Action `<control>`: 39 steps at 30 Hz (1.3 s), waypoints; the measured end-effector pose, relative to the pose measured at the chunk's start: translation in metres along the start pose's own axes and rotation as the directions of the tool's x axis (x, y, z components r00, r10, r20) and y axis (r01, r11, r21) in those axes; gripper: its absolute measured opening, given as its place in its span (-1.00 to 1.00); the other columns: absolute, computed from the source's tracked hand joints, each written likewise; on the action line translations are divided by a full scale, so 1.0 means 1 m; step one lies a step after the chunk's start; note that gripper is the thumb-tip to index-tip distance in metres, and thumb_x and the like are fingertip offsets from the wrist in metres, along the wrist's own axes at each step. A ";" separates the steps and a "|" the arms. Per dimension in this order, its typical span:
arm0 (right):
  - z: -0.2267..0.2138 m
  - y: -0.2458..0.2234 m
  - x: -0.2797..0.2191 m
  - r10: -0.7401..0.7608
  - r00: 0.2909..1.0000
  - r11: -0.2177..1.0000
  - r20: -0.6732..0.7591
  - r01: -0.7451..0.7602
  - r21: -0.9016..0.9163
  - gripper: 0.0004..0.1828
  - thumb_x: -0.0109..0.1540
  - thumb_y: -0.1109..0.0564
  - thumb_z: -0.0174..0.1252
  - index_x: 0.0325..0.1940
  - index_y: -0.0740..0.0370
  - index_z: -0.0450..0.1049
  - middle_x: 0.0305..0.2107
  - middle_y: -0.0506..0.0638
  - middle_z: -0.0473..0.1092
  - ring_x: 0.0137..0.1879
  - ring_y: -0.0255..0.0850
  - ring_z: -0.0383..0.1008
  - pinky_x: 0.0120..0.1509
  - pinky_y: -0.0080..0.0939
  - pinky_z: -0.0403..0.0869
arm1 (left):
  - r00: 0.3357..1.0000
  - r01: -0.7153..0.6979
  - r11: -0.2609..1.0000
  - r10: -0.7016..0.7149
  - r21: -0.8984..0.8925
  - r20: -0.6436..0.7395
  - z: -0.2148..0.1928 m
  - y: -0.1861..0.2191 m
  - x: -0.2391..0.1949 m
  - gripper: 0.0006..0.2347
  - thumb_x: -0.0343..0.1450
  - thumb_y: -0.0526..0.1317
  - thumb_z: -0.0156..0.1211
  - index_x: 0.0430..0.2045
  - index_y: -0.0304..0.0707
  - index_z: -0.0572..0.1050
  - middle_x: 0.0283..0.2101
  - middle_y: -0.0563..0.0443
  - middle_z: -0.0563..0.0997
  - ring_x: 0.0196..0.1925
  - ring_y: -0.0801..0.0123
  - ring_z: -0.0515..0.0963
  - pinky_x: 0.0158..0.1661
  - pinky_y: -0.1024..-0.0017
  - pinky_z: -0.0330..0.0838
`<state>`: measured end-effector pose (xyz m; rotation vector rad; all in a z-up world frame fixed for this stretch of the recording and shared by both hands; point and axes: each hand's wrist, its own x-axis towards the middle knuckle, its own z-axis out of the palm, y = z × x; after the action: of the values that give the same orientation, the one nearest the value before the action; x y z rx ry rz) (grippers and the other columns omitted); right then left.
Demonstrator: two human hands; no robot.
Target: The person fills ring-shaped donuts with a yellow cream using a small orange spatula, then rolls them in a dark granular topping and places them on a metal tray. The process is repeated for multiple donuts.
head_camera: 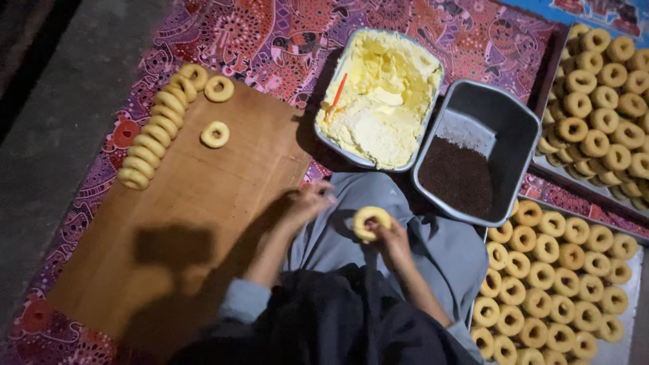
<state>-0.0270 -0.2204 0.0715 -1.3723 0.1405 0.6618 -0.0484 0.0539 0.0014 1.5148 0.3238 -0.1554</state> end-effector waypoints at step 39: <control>0.026 -0.153 0.136 -0.678 0.732 0.386 0.060 0.424 -0.819 -0.69 0.16 0.23 0.43 -0.01 0.24 0.63 -0.16 0.09 0.57 -0.06 -0.06 0.58 0.06 -0.14 0.54 | 0.777 -0.375 0.518 0.628 0.769 -0.045 0.034 0.042 0.073 -0.78 0.19 -0.29 0.39 -0.36 -0.16 0.52 -0.27 -0.18 0.54 -0.07 -0.15 0.47 -0.01 0.04 0.35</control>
<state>0.1547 -0.1559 0.1457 -2.2455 -0.4649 -0.1476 0.0369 0.0294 0.0197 2.3965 0.0312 0.5236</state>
